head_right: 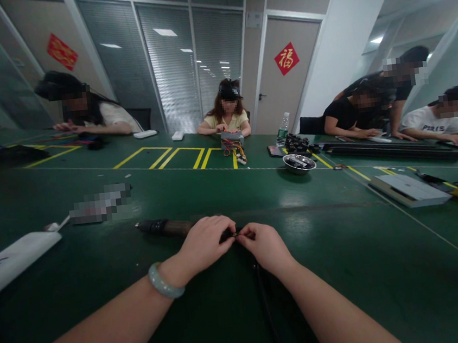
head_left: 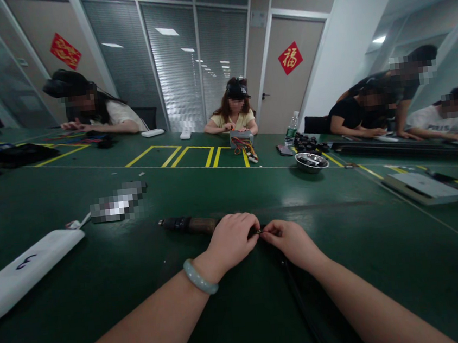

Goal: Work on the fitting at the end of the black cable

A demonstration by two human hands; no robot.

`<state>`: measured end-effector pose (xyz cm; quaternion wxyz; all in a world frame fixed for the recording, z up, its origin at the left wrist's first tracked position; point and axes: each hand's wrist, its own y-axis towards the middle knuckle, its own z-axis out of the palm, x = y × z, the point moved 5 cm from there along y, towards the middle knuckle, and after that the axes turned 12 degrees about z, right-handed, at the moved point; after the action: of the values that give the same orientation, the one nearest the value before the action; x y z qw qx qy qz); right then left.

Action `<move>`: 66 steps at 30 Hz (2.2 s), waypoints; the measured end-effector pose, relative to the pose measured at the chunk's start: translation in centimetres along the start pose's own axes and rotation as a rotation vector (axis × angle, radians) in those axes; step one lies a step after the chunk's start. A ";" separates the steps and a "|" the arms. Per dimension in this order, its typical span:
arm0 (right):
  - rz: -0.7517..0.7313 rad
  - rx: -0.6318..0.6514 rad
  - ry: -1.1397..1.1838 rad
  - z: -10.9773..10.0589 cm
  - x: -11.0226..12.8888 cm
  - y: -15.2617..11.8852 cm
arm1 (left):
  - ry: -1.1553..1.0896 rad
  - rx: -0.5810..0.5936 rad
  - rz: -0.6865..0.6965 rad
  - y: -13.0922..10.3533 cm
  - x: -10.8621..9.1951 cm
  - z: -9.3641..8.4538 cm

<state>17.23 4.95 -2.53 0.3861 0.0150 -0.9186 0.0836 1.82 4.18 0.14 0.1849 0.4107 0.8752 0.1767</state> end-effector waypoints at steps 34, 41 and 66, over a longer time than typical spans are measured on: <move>0.035 -0.011 -0.024 -0.2 0.0 0.0 | 0.018 -0.001 0.003 0.0 -0.2 -0.2; 0.027 -0.015 -0.027 -0.1 0.0 0.0 | 0.003 0.011 0.018 0.0 0.0 0.0; 0.024 -0.007 -0.014 -0.1 -0.2 0.1 | 0.021 -0.011 -0.012 -0.1 0.2 0.3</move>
<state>17.39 5.01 -2.63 0.3786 0.0031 -0.9216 0.0851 1.75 4.34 -0.22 0.1791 0.4026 0.8785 0.1847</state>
